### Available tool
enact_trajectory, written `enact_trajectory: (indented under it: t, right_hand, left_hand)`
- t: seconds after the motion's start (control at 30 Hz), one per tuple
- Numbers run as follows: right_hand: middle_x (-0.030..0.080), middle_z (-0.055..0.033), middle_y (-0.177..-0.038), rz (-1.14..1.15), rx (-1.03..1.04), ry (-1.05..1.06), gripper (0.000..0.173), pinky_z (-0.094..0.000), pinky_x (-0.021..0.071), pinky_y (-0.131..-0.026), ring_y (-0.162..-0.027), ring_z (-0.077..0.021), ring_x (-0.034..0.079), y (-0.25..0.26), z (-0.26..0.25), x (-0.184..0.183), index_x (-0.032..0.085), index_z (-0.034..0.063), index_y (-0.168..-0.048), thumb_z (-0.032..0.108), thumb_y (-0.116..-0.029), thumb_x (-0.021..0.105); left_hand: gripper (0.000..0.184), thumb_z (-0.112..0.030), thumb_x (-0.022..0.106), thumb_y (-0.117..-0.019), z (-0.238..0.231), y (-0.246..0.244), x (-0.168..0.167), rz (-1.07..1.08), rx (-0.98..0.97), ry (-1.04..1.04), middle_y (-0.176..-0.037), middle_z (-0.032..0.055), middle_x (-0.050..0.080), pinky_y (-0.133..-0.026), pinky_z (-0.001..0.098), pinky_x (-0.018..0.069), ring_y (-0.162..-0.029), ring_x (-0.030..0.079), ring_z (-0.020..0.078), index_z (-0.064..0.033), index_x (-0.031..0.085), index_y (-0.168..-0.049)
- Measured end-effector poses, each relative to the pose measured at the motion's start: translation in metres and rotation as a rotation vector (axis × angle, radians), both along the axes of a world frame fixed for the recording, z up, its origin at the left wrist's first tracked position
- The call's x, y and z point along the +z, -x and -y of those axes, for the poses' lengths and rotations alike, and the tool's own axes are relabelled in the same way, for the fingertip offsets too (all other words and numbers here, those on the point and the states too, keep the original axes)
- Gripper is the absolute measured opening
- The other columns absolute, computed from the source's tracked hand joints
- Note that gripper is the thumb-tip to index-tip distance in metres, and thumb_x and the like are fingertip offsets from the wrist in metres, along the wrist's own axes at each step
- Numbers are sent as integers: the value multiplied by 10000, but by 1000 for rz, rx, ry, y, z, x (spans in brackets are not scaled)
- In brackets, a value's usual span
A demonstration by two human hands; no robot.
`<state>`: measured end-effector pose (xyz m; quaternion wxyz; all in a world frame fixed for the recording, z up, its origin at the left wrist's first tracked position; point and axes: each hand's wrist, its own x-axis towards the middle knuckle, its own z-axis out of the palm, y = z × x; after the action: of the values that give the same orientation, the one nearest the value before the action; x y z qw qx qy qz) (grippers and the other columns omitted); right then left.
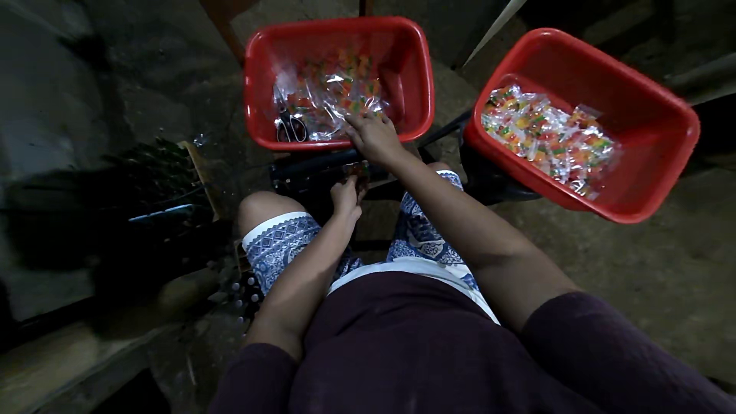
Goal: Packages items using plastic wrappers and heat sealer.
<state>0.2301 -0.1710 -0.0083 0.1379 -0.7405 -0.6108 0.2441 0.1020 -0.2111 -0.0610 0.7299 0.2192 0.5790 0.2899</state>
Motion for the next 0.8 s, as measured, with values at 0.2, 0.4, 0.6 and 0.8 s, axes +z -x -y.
enact_trajectory:
  t: [0.2, 0.4, 0.6, 0.8]
  right_hand:
    - [574, -108, -1489, 7, -53, -7, 452, -652, 192, -1206, -1483, -349, 394, 1, 7, -19, 530, 138, -1506, 289, -1119, 351]
    - [565, -88, -1501, 53, -88, -46, 441, -700, 124, -1204, -1501, -351, 367, 2, 10, -31, 533, 157, -1506, 272, -1113, 370]
    - [567, -47, -1505, 84, -101, -77, 453, -708, 75, -1208, -1517, -333, 344, 1, 11, -44, 521, 196, -1521, 239, -1100, 359]
    - [576, -25, -1498, 74, -90, -56, 456, -696, 70, -1214, -1519, -324, 341, 0, 11, -46, 519, 216, -1522, 248, -1105, 338]
  left_hand:
    - [243, -114, 546, -1054, 1, -1, 3, 19, 25, 33, -1057, 133, 623, -756, 291, 578, -842, 654, 161, 41, 520, -1239]
    - [307, -135, 565, -1054, -1, -2, 1, 24, 36, 31, -1162, 164, 594, -798, 301, 585, -934, 664, 182, 47, 490, -1290]
    - [269, -160, 549, -1065, -2, -4, 1, 4, 18, 34, -1082, 143, 629, -768, 301, 593, -873, 679, 159, 43, 506, -1236]
    - [274, -160, 551, -1064, -2, -4, 1, 5, 25, 42, -1108, 159, 630, -795, 311, 586, -900, 675, 175, 46, 515, -1242]
